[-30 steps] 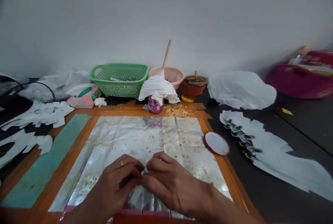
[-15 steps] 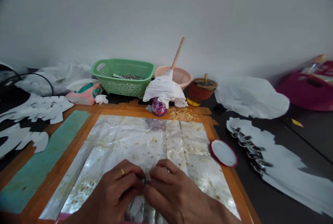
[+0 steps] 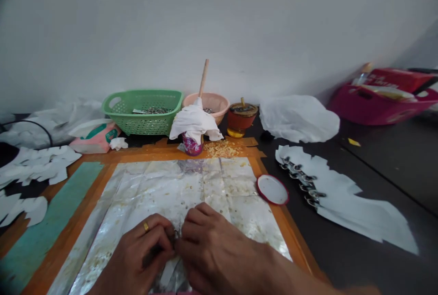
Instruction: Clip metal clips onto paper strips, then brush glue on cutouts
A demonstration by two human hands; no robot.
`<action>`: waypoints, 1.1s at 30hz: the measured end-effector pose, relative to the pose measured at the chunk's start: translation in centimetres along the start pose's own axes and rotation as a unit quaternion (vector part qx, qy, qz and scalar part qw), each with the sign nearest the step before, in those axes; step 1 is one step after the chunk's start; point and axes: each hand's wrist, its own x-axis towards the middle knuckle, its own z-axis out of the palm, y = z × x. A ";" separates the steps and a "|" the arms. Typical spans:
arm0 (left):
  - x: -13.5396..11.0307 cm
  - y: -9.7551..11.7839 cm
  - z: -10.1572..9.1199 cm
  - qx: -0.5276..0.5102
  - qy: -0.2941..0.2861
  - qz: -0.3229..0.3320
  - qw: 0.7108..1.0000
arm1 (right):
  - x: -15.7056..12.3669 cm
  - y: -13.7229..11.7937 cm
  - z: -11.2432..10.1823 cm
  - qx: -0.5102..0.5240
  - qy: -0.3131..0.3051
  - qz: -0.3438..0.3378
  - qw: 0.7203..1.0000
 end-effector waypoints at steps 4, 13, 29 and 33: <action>0.1 0.2 -0.6 -0.036 -0.020 -0.010 0.999 | -0.2 0.2 0.1 -0.014 0.000 -0.022 1.000; 0.5 0.8 -1.5 -0.063 -0.055 -0.080 0.993 | -0.4 0.3 -0.1 -0.052 0.000 -0.035 0.998; 2.7 2.1 -2.5 0.030 -0.134 -0.060 0.989 | -0.8 0.7 -0.2 -0.034 0.007 -0.039 0.999; 1.9 2.1 -2.6 0.045 -0.131 -0.004 0.990 | -0.7 0.7 -0.2 -0.028 0.014 -0.031 0.999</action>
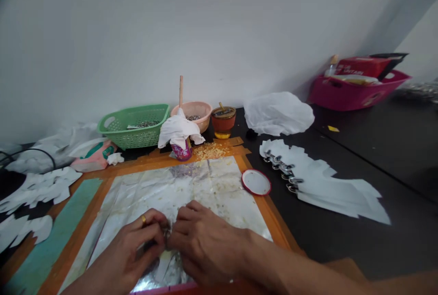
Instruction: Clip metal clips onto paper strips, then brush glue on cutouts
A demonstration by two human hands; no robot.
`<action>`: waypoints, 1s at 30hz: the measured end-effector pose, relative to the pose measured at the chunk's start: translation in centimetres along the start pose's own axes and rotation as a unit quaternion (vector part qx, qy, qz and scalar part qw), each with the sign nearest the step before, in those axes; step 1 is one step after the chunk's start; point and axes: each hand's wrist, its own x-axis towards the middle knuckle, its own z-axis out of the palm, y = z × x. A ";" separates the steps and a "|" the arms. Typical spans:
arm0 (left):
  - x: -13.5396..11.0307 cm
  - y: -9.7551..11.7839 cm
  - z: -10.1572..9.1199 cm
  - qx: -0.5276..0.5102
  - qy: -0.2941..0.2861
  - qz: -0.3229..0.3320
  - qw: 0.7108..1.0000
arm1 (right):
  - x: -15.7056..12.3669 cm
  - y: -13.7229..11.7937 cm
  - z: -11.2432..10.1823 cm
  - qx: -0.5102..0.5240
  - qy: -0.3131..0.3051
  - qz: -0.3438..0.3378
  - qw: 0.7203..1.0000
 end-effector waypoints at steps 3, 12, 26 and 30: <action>-1.1 -0.3 0.8 0.047 0.035 0.046 0.997 | 0.0 -0.1 -0.1 -0.007 -0.004 0.009 1.000; -2.2 -0.3 2.0 0.091 0.103 0.034 0.990 | -0.3 -0.4 -0.4 -0.008 -0.016 -0.012 1.000; -1.3 1.2 2.4 0.129 0.143 -0.114 0.975 | 0.0 -0.3 -0.6 0.049 -0.024 -0.044 0.998; -1.3 1.4 3.1 0.088 0.134 -0.155 0.975 | -0.2 -0.5 -0.4 0.069 -0.014 -0.036 0.997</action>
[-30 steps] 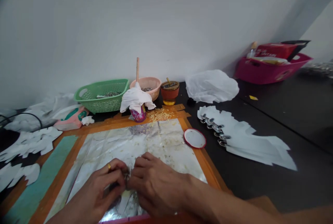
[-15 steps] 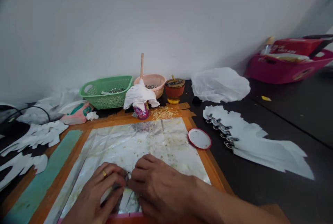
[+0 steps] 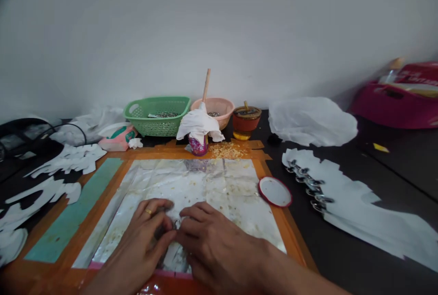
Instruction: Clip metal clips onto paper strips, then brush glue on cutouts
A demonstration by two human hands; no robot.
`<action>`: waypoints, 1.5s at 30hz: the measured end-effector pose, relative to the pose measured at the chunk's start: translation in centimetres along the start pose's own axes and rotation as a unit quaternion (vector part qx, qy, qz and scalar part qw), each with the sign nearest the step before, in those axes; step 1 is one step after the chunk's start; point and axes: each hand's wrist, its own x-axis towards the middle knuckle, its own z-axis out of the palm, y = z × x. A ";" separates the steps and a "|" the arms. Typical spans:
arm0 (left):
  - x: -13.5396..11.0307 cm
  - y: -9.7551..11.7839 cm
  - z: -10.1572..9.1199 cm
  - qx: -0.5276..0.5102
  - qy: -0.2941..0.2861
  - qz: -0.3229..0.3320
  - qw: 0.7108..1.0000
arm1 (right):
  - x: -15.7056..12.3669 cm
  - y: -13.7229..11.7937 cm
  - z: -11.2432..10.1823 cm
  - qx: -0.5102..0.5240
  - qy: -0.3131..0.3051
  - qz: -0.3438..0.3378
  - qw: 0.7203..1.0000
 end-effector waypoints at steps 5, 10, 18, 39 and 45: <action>-0.7 -0.3 0.4 -0.013 0.018 -0.008 1.000 | -0.2 0.1 0.1 0.016 0.003 -0.008 1.000; -1.6 -1.0 1.5 -0.008 0.071 0.042 0.997 | 0.2 1.1 0.8 0.008 0.016 -0.049 0.999; -1.5 -0.5 2.2 0.048 0.137 0.095 0.985 | 1.2 1.7 1.1 -0.016 -0.004 -0.088 0.996; -2.0 0.1 3.0 0.083 0.147 0.028 0.985 | 0.4 1.0 1.0 0.034 -0.004 -0.004 0.999; -1.9 0.5 3.3 0.068 0.157 -0.005 0.985 | 0.5 0.7 0.6 0.045 -0.009 0.040 0.998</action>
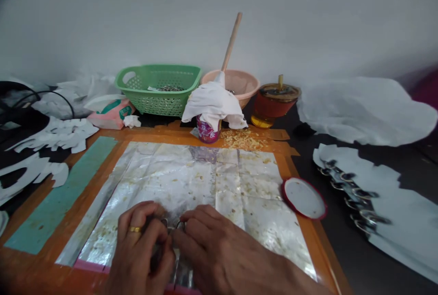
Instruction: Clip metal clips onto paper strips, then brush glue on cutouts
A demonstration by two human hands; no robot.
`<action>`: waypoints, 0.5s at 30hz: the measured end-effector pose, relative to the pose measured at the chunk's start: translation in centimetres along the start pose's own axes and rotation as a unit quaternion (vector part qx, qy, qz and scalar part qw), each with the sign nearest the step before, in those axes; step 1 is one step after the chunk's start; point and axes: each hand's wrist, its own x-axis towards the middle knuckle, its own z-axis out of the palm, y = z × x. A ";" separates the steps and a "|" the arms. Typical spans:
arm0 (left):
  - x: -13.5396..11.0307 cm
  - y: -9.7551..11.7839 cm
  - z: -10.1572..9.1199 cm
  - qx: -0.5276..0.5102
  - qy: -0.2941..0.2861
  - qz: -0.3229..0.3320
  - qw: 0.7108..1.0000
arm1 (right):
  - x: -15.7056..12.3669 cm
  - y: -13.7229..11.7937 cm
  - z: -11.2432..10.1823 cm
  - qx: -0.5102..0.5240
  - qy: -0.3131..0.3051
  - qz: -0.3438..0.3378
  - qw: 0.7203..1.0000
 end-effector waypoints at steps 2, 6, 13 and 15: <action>0.1 0.2 0.1 -0.009 0.006 -0.023 1.000 | 0.0 -0.3 -0.1 -0.010 -0.013 0.014 1.000; 0.2 0.4 0.2 -0.021 0.006 -0.040 0.999 | 0.0 -0.7 0.0 -0.036 -0.015 0.002 0.999; 0.3 0.4 0.2 -0.026 -0.001 -0.039 0.999 | 0.2 -0.5 0.7 -0.032 -0.001 -0.030 0.999; 0.2 0.5 0.2 -0.026 0.003 -0.049 0.998 | 0.3 -0.6 0.6 -0.019 -0.002 -0.010 1.000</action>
